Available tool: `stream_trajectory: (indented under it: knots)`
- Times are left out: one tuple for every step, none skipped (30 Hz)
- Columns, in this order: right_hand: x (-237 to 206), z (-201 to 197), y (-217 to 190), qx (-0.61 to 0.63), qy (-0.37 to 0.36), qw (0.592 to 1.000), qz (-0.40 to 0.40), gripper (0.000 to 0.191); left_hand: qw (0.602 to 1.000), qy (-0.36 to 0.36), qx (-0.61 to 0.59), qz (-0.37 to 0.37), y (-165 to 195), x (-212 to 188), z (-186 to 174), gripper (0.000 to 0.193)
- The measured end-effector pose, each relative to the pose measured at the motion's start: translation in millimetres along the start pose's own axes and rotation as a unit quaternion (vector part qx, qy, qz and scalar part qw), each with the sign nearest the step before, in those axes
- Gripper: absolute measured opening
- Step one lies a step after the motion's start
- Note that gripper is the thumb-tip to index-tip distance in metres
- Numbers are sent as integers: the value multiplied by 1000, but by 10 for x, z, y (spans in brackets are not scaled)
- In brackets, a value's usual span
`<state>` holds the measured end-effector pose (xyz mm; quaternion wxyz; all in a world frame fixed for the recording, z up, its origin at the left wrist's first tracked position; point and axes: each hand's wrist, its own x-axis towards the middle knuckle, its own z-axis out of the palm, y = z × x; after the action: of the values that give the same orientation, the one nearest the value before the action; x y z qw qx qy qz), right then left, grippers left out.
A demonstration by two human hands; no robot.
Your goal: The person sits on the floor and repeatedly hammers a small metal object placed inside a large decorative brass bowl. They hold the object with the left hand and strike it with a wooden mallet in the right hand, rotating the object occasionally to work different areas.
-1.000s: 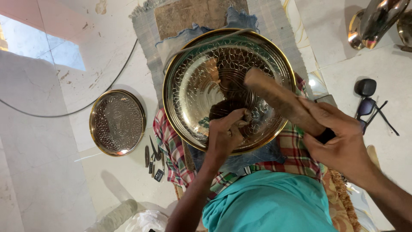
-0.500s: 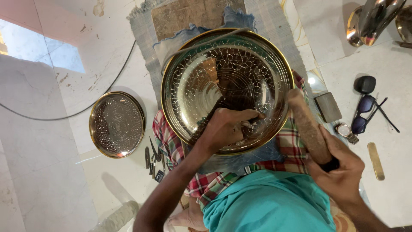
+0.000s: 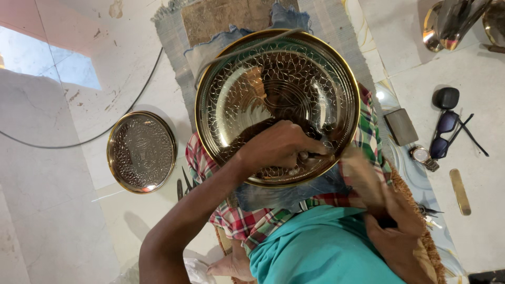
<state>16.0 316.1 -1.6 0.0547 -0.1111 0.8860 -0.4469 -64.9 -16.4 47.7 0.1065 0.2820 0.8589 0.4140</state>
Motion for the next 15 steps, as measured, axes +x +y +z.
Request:
stream_trajectory:
  knots:
    - [21,-17,2,-7,0,999,51,71,1000,21,3,-3,8,-2,-8,52]
    - [41,-36,-1,-14,-3,995,103,72,999,43,3,-8,36,-30,15,51]
    - [81,-55,-3,20,-18,997,66,73,998,65,4,-12,58,-62,43,50]
    - [137,-72,-5,55,-32,998,29,73,996,87,14,-30,69,-101,69,45]
    - [201,-96,-12,89,-50,995,-7,74,992,109,20,-51,95,-166,123,40]
    - [265,-110,-26,87,-41,995,-2,72,988,131,28,-71,103,-215,180,35]
    - [342,-128,-50,85,-30,996,2,70,983,163,38,-76,88,-231,233,41]
    - [432,-152,-78,83,-24,996,7,68,976,195,47,-84,77,-240,308,48]
    - [547,-189,-110,90,-45,994,-36,72,968,228,57,-93,68,-254,382,56]
    - [668,-245,-150,97,-68,990,-76,76,962,232,48,-139,76,-288,462,50]
    - [799,-272,-203,105,-86,984,-116,79,954,234,39,-182,78,-314,531,44]
    - [925,-309,-269,48,-126,986,-101,78,945,236,31,-223,75,-329,588,38]
    - [1039,-403,-345,-11,-170,982,-84,76,938,273,32,-212,95,-349,655,37]
    - [1151,-452,-432,-70,-212,972,-66,75,929,310,33,-200,114,-364,713,37]
    - [1264,-435,-530,-2,-200,974,-111,78,920,345,35,-185,135,-373,761,37]
